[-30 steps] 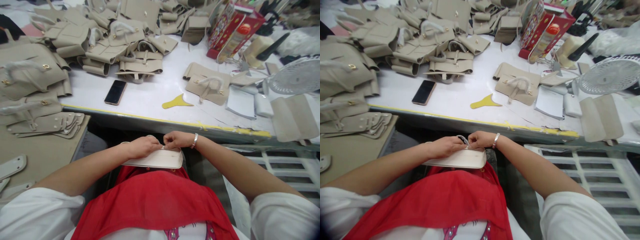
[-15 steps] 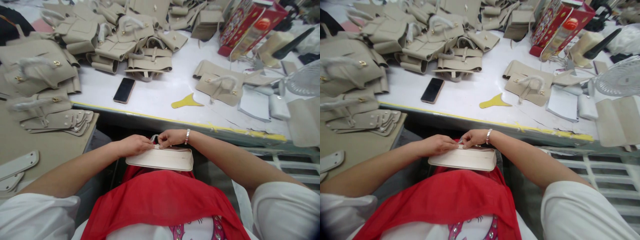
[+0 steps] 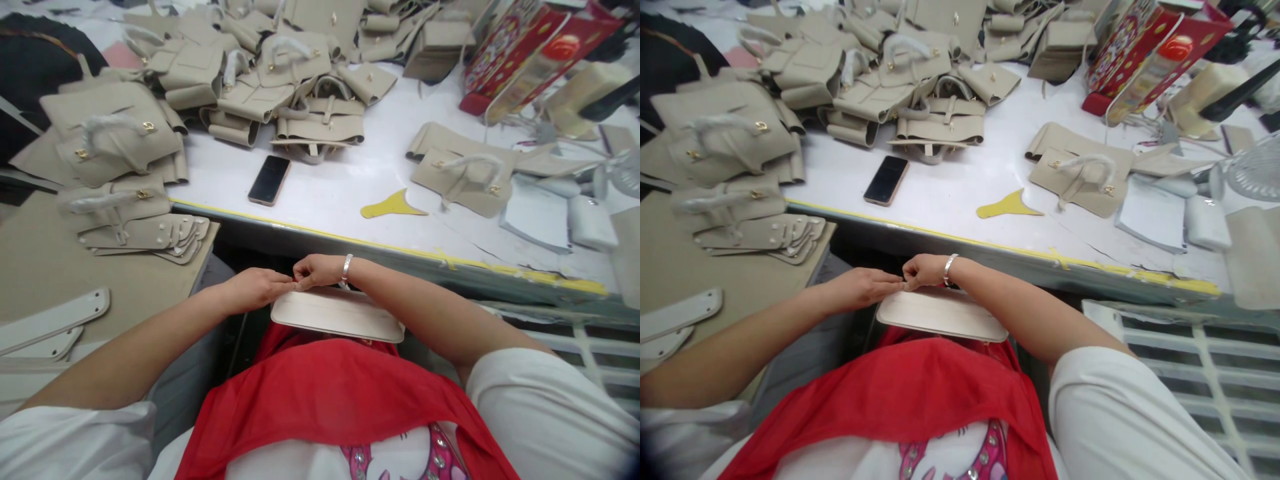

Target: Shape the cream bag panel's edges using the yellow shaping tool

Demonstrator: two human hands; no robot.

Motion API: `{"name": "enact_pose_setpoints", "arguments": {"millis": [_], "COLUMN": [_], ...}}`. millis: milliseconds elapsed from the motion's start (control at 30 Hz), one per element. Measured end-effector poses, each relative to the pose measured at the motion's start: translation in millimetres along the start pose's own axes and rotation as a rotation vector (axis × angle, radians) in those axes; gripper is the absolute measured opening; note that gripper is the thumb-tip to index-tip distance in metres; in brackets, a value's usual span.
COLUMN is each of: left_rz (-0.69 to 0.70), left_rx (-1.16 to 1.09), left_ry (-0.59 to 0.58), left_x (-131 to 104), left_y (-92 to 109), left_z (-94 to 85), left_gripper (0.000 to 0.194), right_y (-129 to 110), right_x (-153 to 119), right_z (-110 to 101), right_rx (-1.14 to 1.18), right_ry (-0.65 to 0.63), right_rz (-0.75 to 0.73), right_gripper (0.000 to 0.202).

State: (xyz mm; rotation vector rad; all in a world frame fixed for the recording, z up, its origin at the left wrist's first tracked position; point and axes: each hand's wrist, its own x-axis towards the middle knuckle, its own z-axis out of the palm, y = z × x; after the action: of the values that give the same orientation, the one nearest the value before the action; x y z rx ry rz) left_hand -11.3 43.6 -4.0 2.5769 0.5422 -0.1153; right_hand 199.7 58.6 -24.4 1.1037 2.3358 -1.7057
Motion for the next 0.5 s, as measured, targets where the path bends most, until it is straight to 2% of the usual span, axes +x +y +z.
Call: {"name": "enact_pose_setpoints", "arguments": {"millis": [100, 267, 367, 433, 500], "left_rz": [-0.033, -0.017, 0.040, 0.091, 0.120], "left_rx": [0.108, 0.261, 0.240, 0.143, 0.055], "left_ry": [0.017, 0.085, 0.205, 0.287, 0.335], "left_x": [1, 5, 11, 17, 24], "left_y": [3, 12, 34, 56, 78], "left_z": [2.2, -0.7, 4.3, 15.1, 30.5], "left_gripper": [0.034, 0.030, 0.029, 0.030, 0.032], "right_y": [5, 17, 12, 5, 2], "right_x": [-29, -103, -142, -162, -177], "right_z": [0, 3, 22, 46, 76], "right_rx": [-0.054, -0.108, -0.221, -0.286, -0.371], "right_ry": [0.062, 0.185, 0.454, 0.675, 0.822], "right_rz": [0.016, 0.183, 0.219, 0.154, 0.069], "right_gripper": [0.022, 0.023, 0.018, 0.017, 0.019]}}
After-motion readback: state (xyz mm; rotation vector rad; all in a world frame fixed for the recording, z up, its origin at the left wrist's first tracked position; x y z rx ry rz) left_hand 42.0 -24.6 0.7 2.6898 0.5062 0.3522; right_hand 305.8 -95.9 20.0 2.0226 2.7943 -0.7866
